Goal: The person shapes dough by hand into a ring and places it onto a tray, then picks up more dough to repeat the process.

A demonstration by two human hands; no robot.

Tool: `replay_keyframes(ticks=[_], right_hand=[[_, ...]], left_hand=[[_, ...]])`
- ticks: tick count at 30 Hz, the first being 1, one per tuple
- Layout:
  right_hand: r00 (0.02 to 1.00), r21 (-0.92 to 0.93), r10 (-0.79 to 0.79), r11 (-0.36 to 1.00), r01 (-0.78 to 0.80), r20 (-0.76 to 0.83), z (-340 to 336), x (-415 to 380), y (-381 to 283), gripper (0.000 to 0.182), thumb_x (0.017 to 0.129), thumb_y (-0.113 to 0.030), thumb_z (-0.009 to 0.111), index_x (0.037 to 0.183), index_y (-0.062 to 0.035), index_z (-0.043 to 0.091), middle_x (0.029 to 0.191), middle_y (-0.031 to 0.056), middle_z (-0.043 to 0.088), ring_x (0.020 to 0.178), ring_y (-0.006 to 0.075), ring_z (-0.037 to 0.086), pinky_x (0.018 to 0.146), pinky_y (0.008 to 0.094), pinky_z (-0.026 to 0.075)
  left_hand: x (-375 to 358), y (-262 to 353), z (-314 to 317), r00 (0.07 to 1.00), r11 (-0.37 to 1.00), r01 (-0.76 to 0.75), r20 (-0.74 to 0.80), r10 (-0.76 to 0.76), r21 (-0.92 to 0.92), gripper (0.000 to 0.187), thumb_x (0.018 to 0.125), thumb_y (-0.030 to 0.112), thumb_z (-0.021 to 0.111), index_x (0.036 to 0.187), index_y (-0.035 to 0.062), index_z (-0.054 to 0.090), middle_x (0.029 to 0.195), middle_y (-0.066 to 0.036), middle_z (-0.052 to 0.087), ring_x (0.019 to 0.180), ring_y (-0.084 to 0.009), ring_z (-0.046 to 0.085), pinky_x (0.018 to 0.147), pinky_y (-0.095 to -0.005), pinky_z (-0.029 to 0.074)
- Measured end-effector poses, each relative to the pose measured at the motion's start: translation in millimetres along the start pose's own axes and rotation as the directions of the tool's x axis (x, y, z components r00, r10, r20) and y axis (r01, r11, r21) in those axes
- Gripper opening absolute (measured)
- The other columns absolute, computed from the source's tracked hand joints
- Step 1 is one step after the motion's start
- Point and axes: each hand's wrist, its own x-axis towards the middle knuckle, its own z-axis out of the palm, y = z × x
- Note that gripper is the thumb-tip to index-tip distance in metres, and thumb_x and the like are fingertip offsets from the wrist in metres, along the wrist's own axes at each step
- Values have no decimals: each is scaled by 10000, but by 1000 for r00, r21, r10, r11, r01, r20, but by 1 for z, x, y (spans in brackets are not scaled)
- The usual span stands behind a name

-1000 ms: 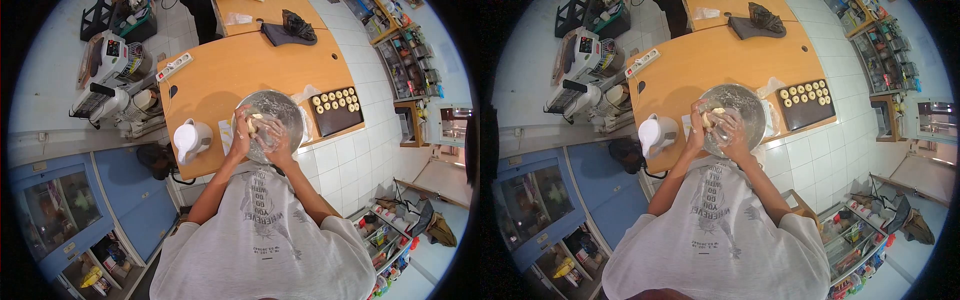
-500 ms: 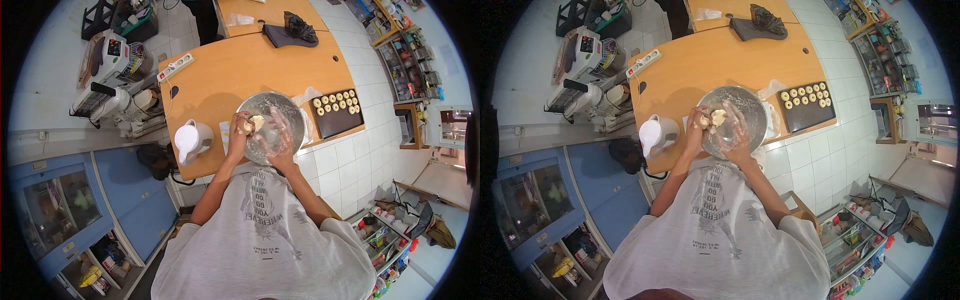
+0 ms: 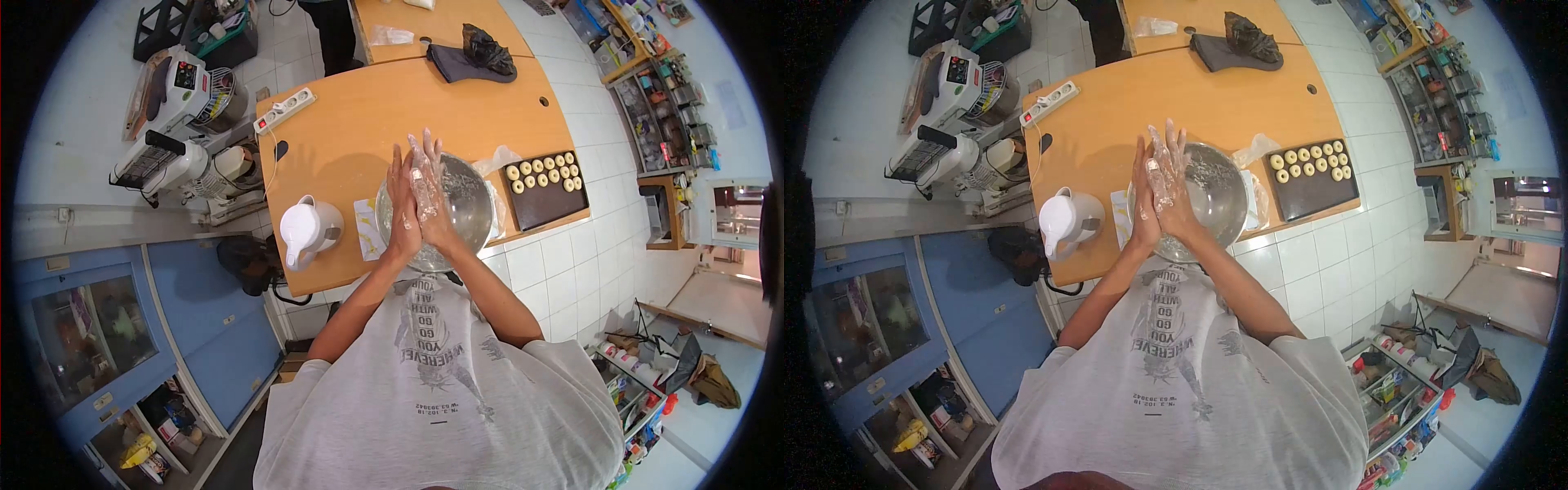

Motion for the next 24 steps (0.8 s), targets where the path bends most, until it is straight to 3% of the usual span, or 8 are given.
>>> replay_keyframes(ticks=[3,6,13,16,18,20,22,24], right_hand=[[993,385,23,921,-67,119,13,-11,3,580,1121,-347,343,1626,-65,297,1695,191,247,1588,357,162,1283,469,112],[985,336,18,939,-75,169,15,-26,-13,552,1118,-275,376,1599,-9,327,1679,207,282,1569,351,238,1264,413,211],[996,285,-92,955,87,6,-12,-14,-27,515,1121,-250,352,1569,0,394,1604,192,440,1481,359,427,1240,428,263],[997,294,-46,955,26,61,-29,-13,-22,526,1122,-284,352,1581,-30,390,1600,178,451,1478,375,428,1239,432,260],[985,276,-174,946,169,-5,-29,-15,-22,537,1122,-312,351,1589,-48,386,1616,168,432,1506,373,383,1238,437,256],[979,349,-178,927,135,95,-35,-31,-43,544,1102,-206,377,1586,37,325,1653,196,354,1525,360,353,1267,481,163],[972,345,-213,924,166,102,-45,-30,-32,552,1105,-236,377,1597,8,324,1676,189,307,1549,337,308,1261,488,186],[974,407,-171,908,97,149,-63,-13,-24,551,1121,-287,371,1616,-51,321,1690,180,281,1563,341,268,1230,426,265]], left_hand=[[10,4,-9,993,998,-62,-105,60,-19,607,1126,366,318,1640,59,215,1705,-124,148,1568,-249,142,1275,-407,118],[23,12,-20,983,994,-112,-148,109,-15,656,1125,412,340,1659,73,166,1749,-102,22,1607,-242,24,1293,-401,49],[-11,40,16,999,962,-28,-42,17,-273,653,1138,437,270,1652,45,172,1732,-73,167,1580,-211,179,1279,-368,161],[-13,46,26,999,957,-12,-32,3,-289,652,1141,445,248,1652,47,176,1730,-70,182,1575,-210,198,1273,-364,182],[-3,62,32,990,936,-108,-121,71,-335,638,1142,434,241,1652,54,183,1728,-64,193,1575,-207,198,1270,-362,190],[1,66,41,981,961,-80,-192,29,-265,636,1143,432,237,1653,57,183,1730,-59,187,1577,-207,192,1269,-365,194],[-2,37,36,973,972,-220,-83,213,-79,654,1140,447,239,1655,52,166,1732,-70,176,1583,-205,178,1268,-364,172],[-13,-27,14,999,999,-48,14,48,1,646,1147,426,202,1658,38,128,1742,-92,113,1581,-251,187,1277,-369,120]])
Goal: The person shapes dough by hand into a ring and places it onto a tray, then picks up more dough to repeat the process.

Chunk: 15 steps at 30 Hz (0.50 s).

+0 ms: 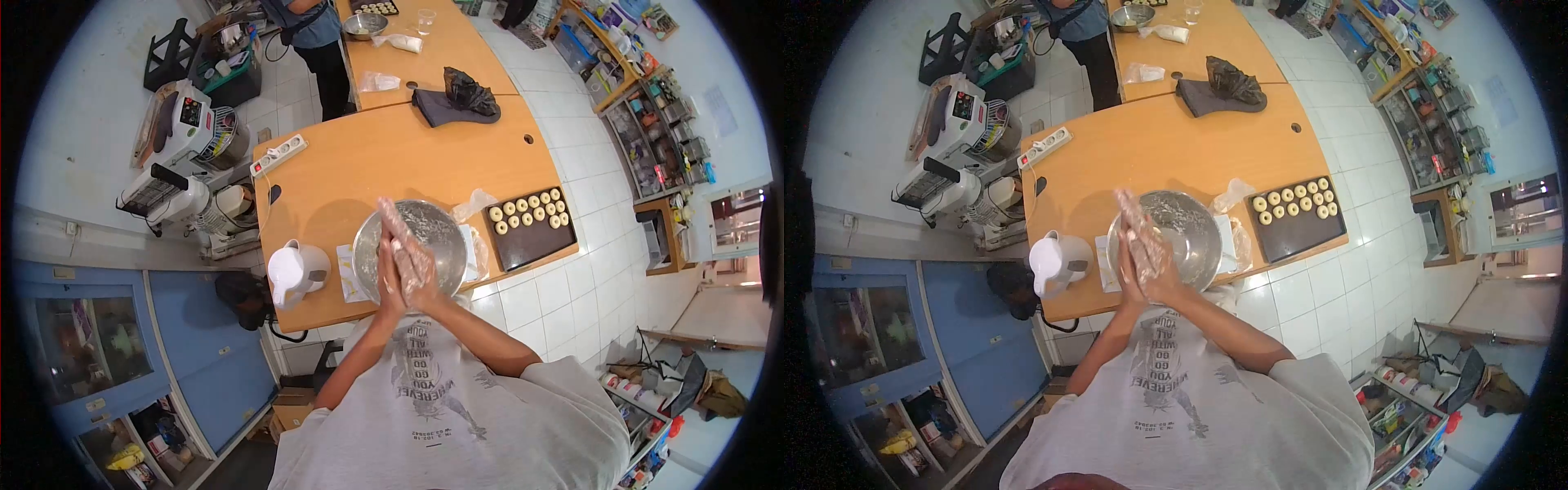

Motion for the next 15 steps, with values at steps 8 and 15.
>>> replay_keyframes(ticks=[8,15], right_hand=[[982,-92,-101,989,117,162,-31,-37,-12,549,1104,-200,385,1601,20,311,1703,213,209,1589,354,172,1274,435,161],[985,138,-10,990,-14,171,-105,2,-6,564,1094,-250,405,1571,48,362,1670,240,286,1585,357,190,1264,450,164]], left_hand=[[15,81,81,953,948,-131,-300,39,-290,677,1135,473,215,1655,42,164,1716,-117,211,1573,-237,209,1268,-362,155],[-14,77,168,959,932,-229,-231,166,-282,773,1100,573,181,1656,38,143,1737,-81,157,1579,-245,186,1285,-389,123]])
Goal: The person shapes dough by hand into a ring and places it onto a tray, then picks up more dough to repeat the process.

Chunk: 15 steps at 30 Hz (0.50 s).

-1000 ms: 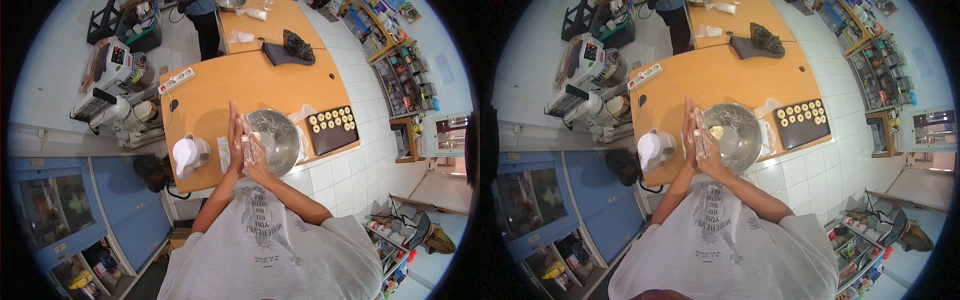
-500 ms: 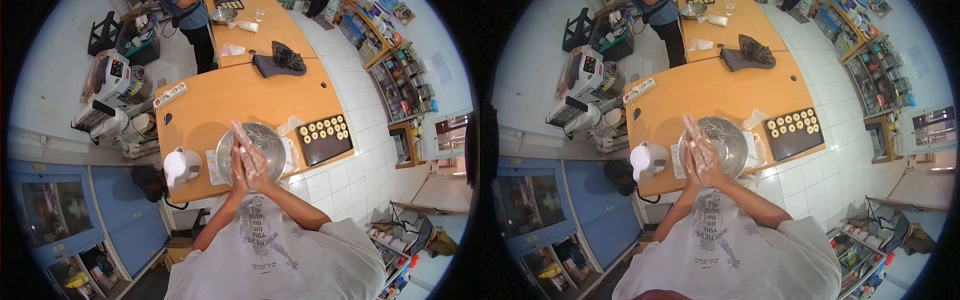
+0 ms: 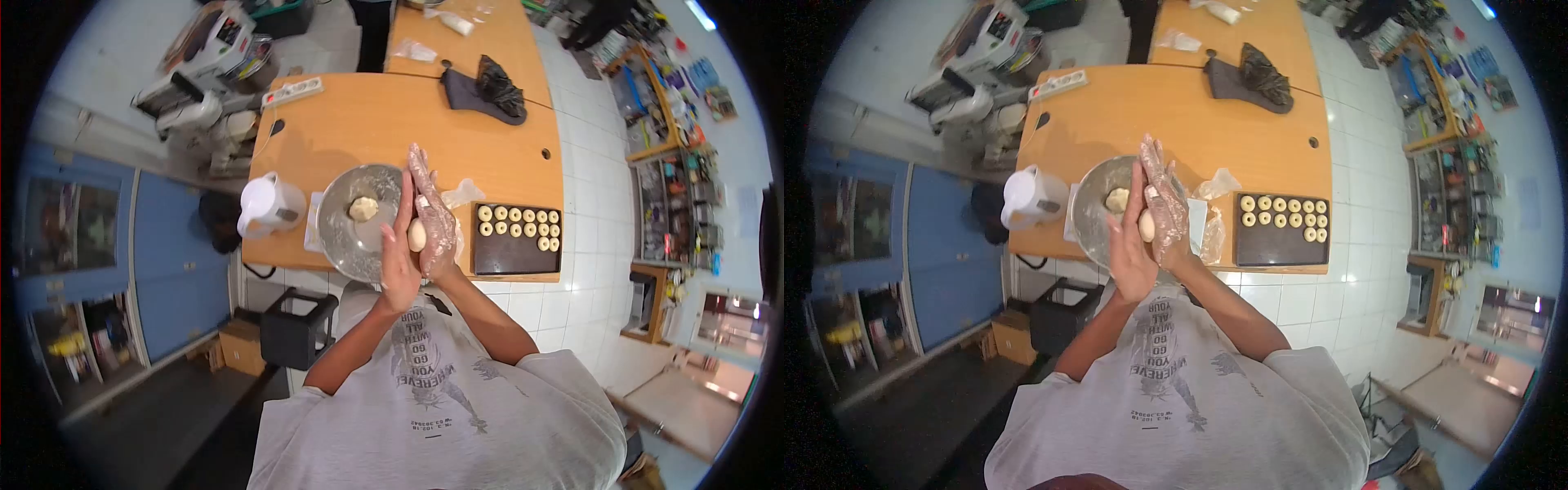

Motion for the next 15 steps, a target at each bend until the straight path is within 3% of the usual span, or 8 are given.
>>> replay_keyframes(ticks=[2,3,6,10,11,13,14,15], right_hand=[[1000,178,22,984,-23,9,4,-14,-1,597,1109,-292,339,1594,55,304,1697,223,227,1598,346,135,1267,439,116],[999,198,22,980,-28,35,6,-23,-3,597,1109,-292,339,1594,55,304,1697,223,227,1598,346,135,1267,439,116],[992,133,-93,988,81,86,6,-43,-11,644,1119,-353,294,1629,30,210,1734,183,108,1608,346,10,1274,459,36],[988,-58,-72,995,81,137,-6,-28,-16,624,1113,-348,334,1630,-10,251,1726,195,129,1605,359,56,1272,505,22],[988,-60,-77,995,86,133,-9,-23,-10,624,1113,-348,334,1630,-10,251,1726,195,129,1605,359,56,1272,505,22],[982,-62,-139,987,148,131,-14,-18,5,665,1084,-376,336,1620,13,269,1715,190,194,1587,361,178,1277,443,94],[980,7,-144,989,144,135,-10,-19,10,601,1075,-279,423,1604,-9,330,1699,211,228,1584,367,189,1275,500,76],[979,5,-149,989,150,140,-2,-22,8,601,1075,-279,423,1604,-9,330,1699,211,228,1584,367,189,1275,500,76]], left_hand=[[13,12,6,996,998,-66,-57,65,-19,791,1091,594,178,1660,46,126,1741,-86,127,1593,-249,121,1287,-396,90],[18,15,3,990,992,-120,-81,115,-49,810,1082,615,175,1664,55,109,1745,-90,97,1607,-253,56,1289,-403,56],[12,8,-2,981,979,-160,-88,172,123,761,1102,553,175,1662,43,94,1745,-101,92,1607,-265,68,1290,-407,70],[-18,-16,8,992,962,-51,-94,79,270,696,1126,473,190,1655,27,123,1731,-119,137,1590,-266,135,1282,-402,116],[-26,-20,10,992,956,-18,-118,55,292,682,1130,457,196,1653,22,134,1727,-124,152,1584,-265,155,1280,-399,130],[-34,-17,15,987,946,15,-159,39,323,656,1139,424,208,1648,13,156,1718,-133,181,1574,-264,196,1275,-393,156],[-31,-14,14,982,940,9,-179,56,342,643,1143,408,214,1646,9,167,1714,-138,196,1568,-264,216,1272,-390,170],[-26,-10,9,974,933,-7,-207,87,359,630,1148,391,219,1644,5,179,1709,-142,211,1563,-263,237,1269,-388,183]])
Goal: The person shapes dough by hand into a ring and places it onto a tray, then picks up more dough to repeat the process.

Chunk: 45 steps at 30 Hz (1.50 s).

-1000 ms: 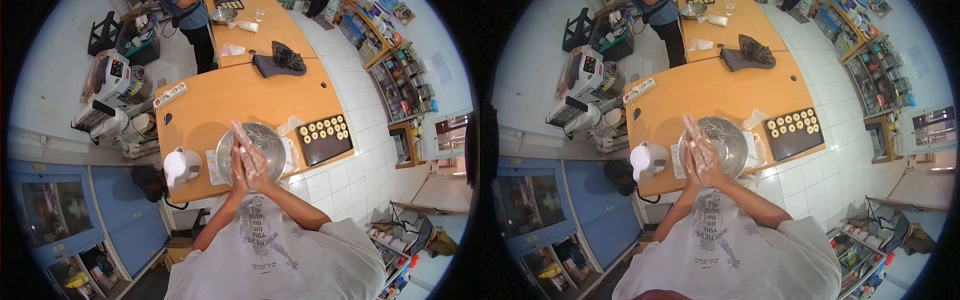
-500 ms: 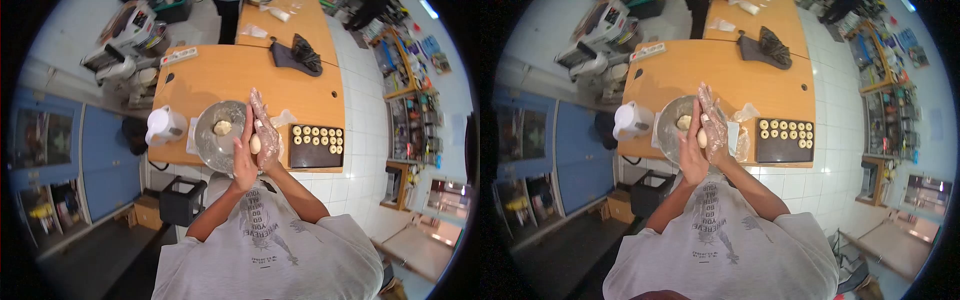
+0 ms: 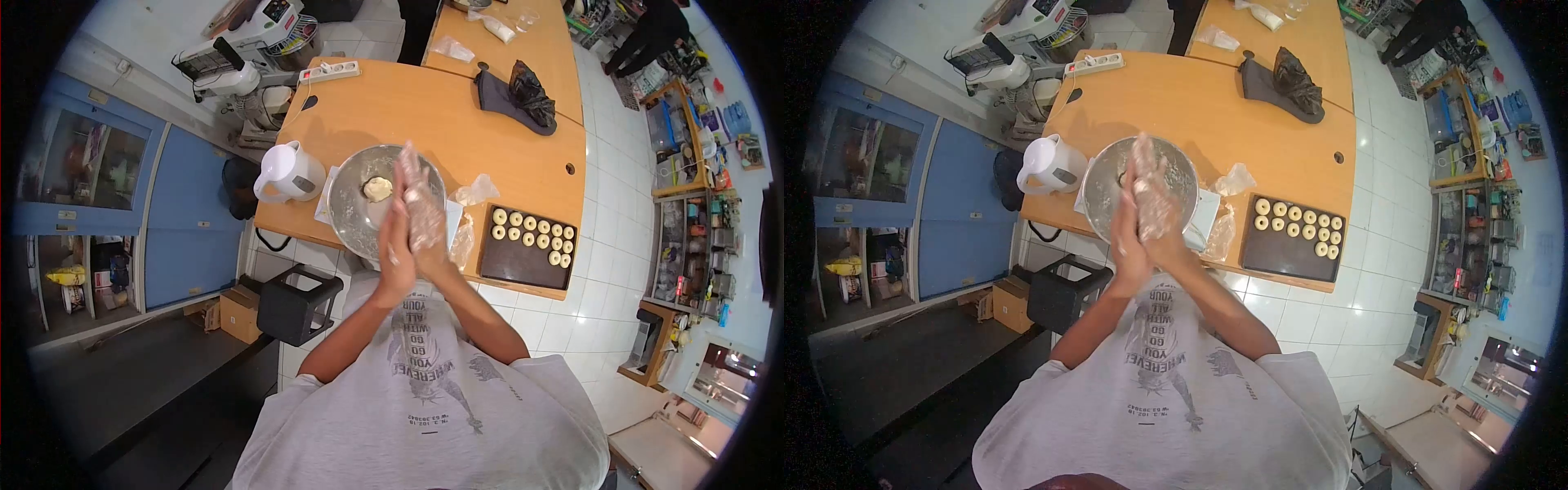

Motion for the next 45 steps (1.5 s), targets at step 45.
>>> replay_keyframes(ticks=[45], right_hand=[[994,-220,-5,975,-19,-108,39,16,-5,694,1101,-460,287,1609,12,305,1709,189,210,1591,361,151,1278,480,31]], left_hand=[[21,1,-52,959,974,2,276,62,-227,695,1122,472,247,1648,22,179,1733,-86,148,1581,-251,162,1274,-420,165]])
